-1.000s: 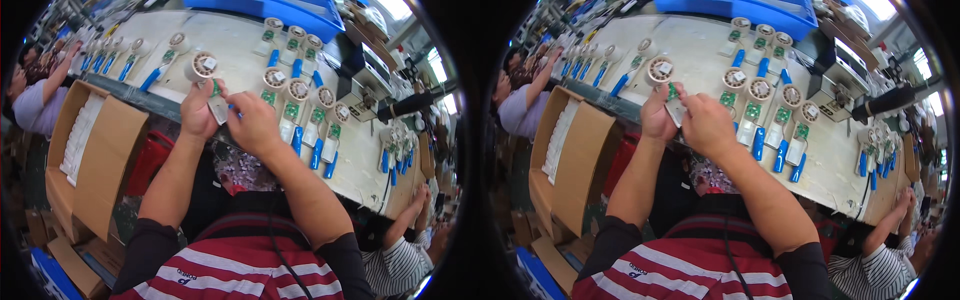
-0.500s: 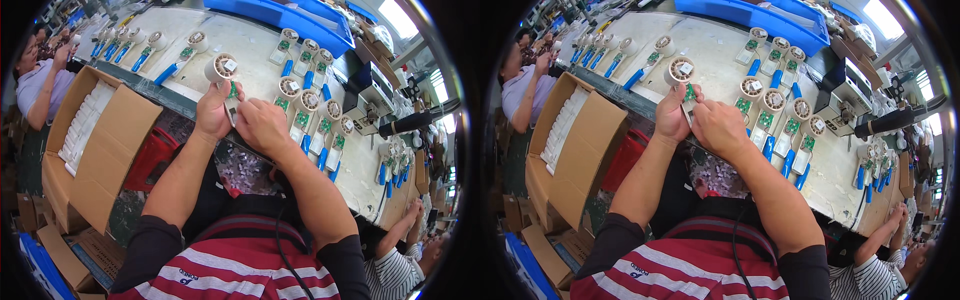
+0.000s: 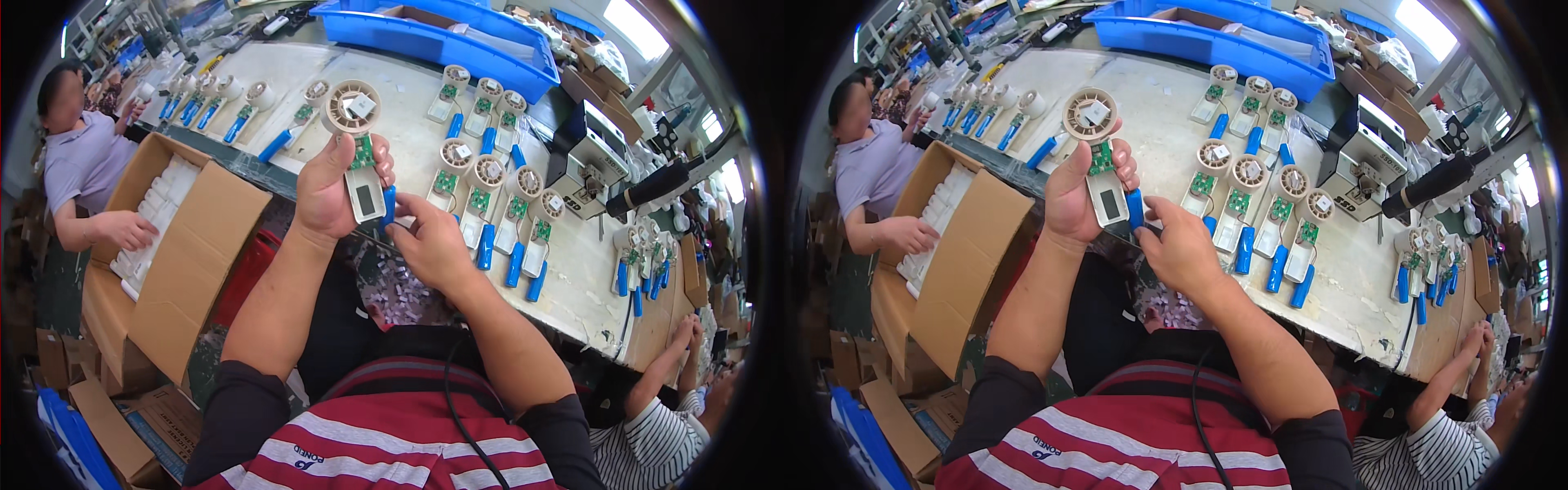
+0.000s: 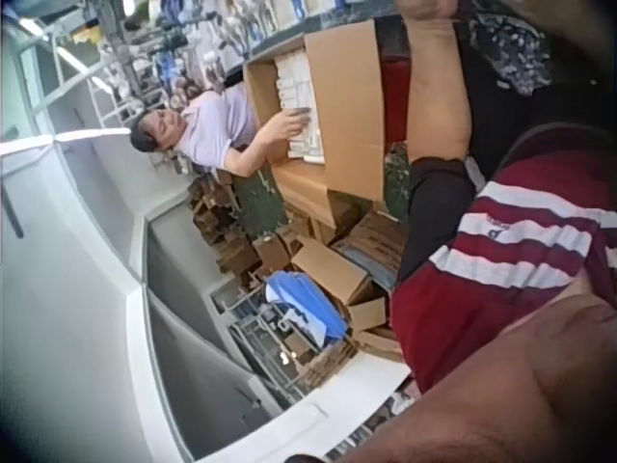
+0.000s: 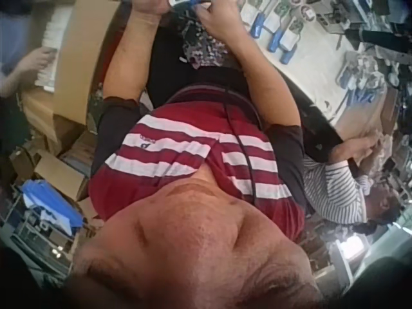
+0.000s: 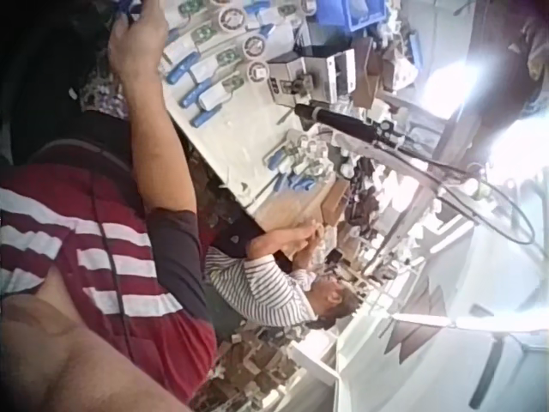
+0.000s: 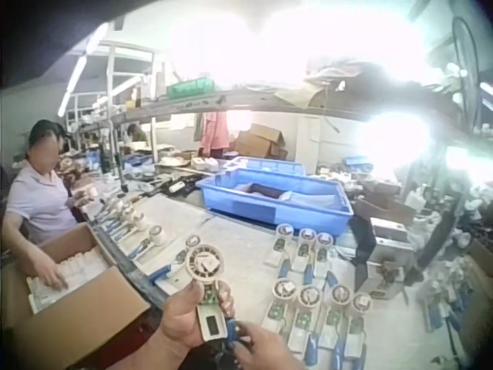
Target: Assemble internal circuit boards, batteries, and housing for handheld portable fans.
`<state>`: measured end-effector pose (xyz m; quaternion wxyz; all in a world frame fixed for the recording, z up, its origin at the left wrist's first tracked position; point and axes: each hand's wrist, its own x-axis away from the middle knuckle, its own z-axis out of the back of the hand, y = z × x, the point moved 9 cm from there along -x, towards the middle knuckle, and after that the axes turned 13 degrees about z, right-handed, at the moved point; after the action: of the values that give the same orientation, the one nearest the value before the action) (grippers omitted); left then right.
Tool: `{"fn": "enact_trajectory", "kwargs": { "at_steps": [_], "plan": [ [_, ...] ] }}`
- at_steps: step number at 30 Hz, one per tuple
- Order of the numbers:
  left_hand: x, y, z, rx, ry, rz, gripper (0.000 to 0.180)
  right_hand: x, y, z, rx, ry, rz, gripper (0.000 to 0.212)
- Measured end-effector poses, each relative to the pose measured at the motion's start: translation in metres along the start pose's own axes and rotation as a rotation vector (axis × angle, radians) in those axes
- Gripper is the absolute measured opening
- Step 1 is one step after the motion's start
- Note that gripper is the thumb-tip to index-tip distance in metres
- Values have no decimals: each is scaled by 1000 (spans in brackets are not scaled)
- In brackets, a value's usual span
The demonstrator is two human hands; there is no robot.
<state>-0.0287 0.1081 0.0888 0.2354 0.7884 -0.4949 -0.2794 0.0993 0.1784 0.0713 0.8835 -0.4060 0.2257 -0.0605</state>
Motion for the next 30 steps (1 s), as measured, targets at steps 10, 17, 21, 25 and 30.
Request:
{"fn": "enact_trajectory", "kwargs": {
  "at_steps": [10, 17, 21, 25, 30],
  "plan": [
    [9, -4, -31, 97, -8, -7, 57, 22, -7, -3, -376, 101, 15, 48],
    [8, -12, -38, -7, 30, -19, 42, 46, -1, 33, -488, 291, 86, 46],
    [4, -25, -46, -22, 17, 20, 40, 59, -20, 36, -619, 289, 175, 46],
    [4, -30, -63, -89, 12, -31, 40, 56, -24, 38, -590, 285, 166, 42],
    [7, -34, -66, -103, 16, -31, 38, 50, -25, 40, -509, 333, 140, 39]
  ]
}}
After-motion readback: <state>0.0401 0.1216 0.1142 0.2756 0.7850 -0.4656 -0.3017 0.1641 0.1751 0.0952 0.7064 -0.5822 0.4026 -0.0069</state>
